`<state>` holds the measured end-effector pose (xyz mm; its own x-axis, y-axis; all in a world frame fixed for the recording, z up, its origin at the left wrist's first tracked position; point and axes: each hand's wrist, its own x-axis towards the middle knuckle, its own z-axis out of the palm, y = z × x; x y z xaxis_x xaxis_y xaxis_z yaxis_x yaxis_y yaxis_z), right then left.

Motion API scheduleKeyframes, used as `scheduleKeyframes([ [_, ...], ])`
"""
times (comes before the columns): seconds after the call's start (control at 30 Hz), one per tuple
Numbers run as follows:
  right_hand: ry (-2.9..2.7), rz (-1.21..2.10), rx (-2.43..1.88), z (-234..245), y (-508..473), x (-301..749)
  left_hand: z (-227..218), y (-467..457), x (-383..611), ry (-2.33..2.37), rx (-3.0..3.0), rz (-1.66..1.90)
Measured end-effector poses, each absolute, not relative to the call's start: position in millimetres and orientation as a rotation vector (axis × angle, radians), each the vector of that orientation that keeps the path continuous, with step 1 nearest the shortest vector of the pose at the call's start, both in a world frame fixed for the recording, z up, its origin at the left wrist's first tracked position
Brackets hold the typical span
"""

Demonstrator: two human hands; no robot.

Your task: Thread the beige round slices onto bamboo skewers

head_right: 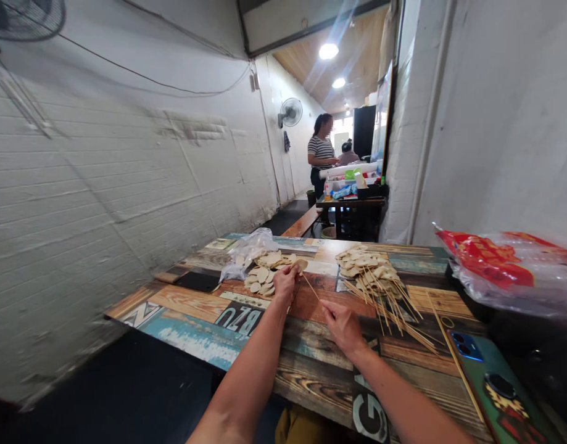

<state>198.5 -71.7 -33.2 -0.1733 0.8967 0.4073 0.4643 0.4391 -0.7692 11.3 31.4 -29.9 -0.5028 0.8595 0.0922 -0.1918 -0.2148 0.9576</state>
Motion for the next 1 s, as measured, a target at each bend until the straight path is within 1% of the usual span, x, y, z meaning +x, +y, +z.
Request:
scheduleKeyframes([
  [0.47, -1.798, 0.558, -1.192, -31, -72, 198, -28, 24, 23, 1.174, 1.067, 1.797],
  [0.7, -1.798, 0.597, -1.13, -28, -72, 200, -21, 25, 19, 1.081, 0.878, 1.786],
  [1.0, -1.79, 0.754, -1.143, -26, -73, 201, 2, 12, 16, 0.908, 0.448, 1.537],
])
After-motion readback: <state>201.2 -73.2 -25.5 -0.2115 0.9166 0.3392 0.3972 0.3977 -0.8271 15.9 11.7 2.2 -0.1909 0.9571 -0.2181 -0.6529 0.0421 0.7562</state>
